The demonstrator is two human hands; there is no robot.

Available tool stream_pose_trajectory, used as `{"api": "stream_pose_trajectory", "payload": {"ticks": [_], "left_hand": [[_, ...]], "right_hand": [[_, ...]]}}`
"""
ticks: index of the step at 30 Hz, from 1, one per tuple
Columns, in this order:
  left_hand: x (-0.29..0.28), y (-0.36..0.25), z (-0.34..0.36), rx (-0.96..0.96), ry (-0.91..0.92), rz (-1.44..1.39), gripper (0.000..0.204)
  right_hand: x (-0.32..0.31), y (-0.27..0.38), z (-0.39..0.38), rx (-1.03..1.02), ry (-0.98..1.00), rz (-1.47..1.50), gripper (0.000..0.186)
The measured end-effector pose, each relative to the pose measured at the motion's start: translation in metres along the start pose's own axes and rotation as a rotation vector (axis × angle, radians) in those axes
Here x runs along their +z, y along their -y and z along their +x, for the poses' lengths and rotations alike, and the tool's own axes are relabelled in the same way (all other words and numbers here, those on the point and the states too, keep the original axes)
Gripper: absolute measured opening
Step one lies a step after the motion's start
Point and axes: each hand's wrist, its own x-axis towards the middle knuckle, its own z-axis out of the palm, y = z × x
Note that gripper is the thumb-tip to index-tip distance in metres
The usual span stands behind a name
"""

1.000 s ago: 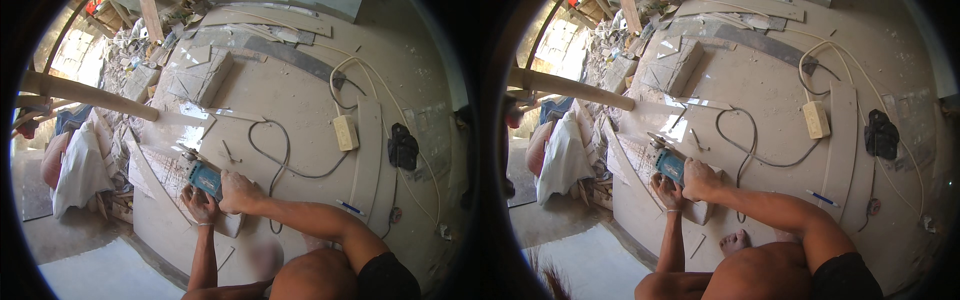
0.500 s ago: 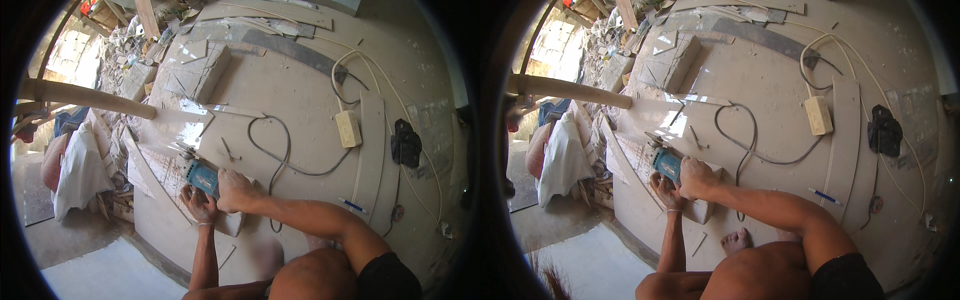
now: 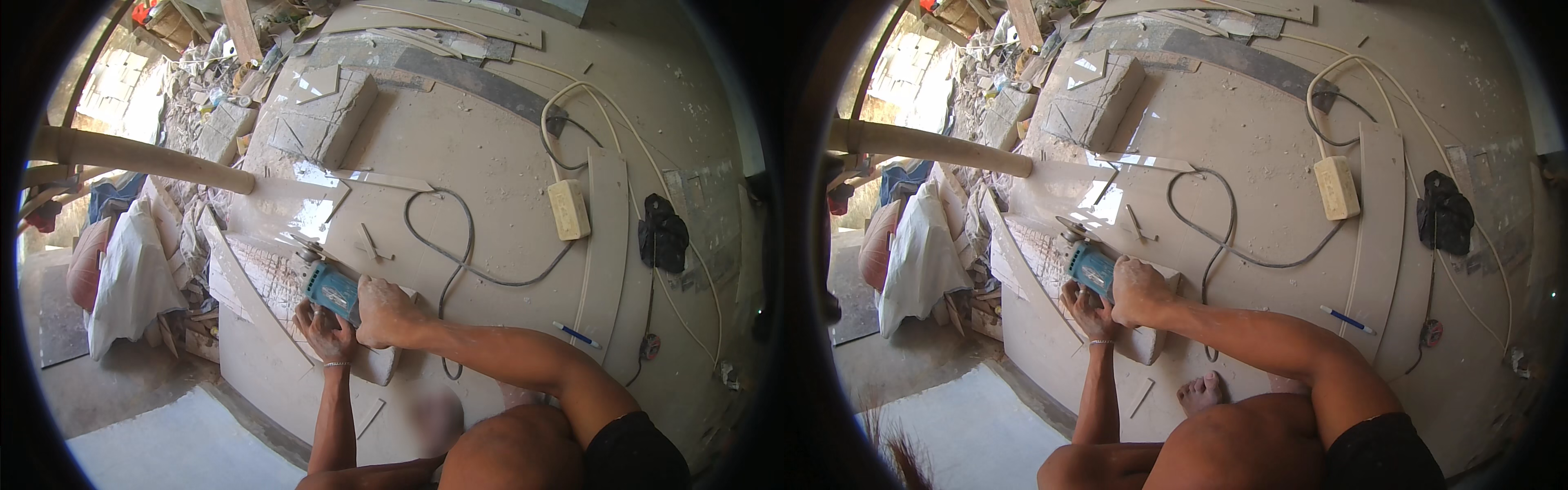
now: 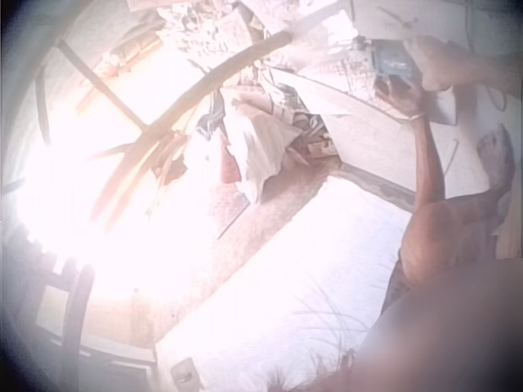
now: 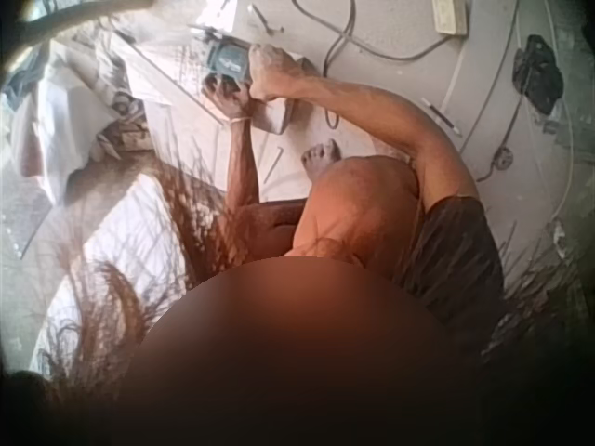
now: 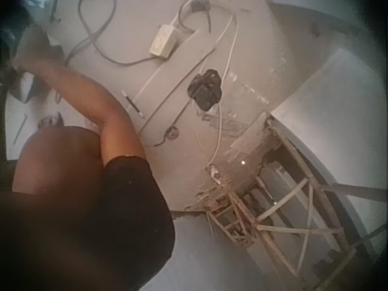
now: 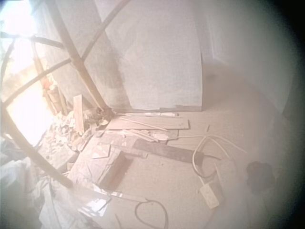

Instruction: The person uses an angle grinder to cut small rectangular tiles on the floor. They measure and mark the tiles with a tape measure and pen, then cut along the marked lines. The person handles the tiles and tools directly with their hands.

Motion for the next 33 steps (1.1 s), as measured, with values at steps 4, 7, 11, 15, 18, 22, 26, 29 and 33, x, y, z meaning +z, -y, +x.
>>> {"api": "stream_pose_trajectory", "payload": {"ticks": [4, 7, 11, 15, 18, 22, 26, 29, 33], "left_hand": [[-0.001, -0.004, 0.000, -0.009, 0.007, 0.018, 0.033], [-0.001, -0.005, 0.000, -0.003, -0.011, 0.007, 0.032], [-0.001, -0.006, 0.001, 0.005, -0.027, -0.002, 0.031], [-0.002, -0.008, 0.002, 0.006, -0.008, -0.001, 0.032], [-0.004, -0.010, 0.003, 0.004, 0.002, 0.003, 0.032], [-0.006, -0.012, 0.004, -0.012, 0.011, 0.004, 0.032], [-0.005, -0.013, 0.004, -0.021, 0.009, -0.006, 0.033], [-0.005, -0.013, 0.004, -0.028, 0.009, -0.010, 0.033], [-0.005, -0.012, 0.004, -0.015, 0.028, 0.005, 0.036]], "right_hand": [[0.002, -0.002, -0.001, 0.013, 0.012, -0.053, 0.065], [0.002, -0.002, -0.004, 0.014, 0.010, -0.070, 0.064], [-0.003, -0.002, -0.008, 0.009, 0.021, -0.040, 0.056], [-0.008, 0.001, -0.012, 0.042, 0.048, -0.042, 0.059], [-0.011, 0.001, -0.016, 0.027, 0.052, -0.041, 0.059], [-0.012, 0.001, -0.020, 0.025, 0.044, -0.047, 0.059], [-0.012, 0.000, -0.023, 0.032, 0.033, -0.050, 0.060], [-0.012, -0.001, -0.025, 0.038, 0.037, -0.055, 0.060], [-0.014, -0.001, -0.027, 0.025, 0.048, -0.054, 0.062]]}}
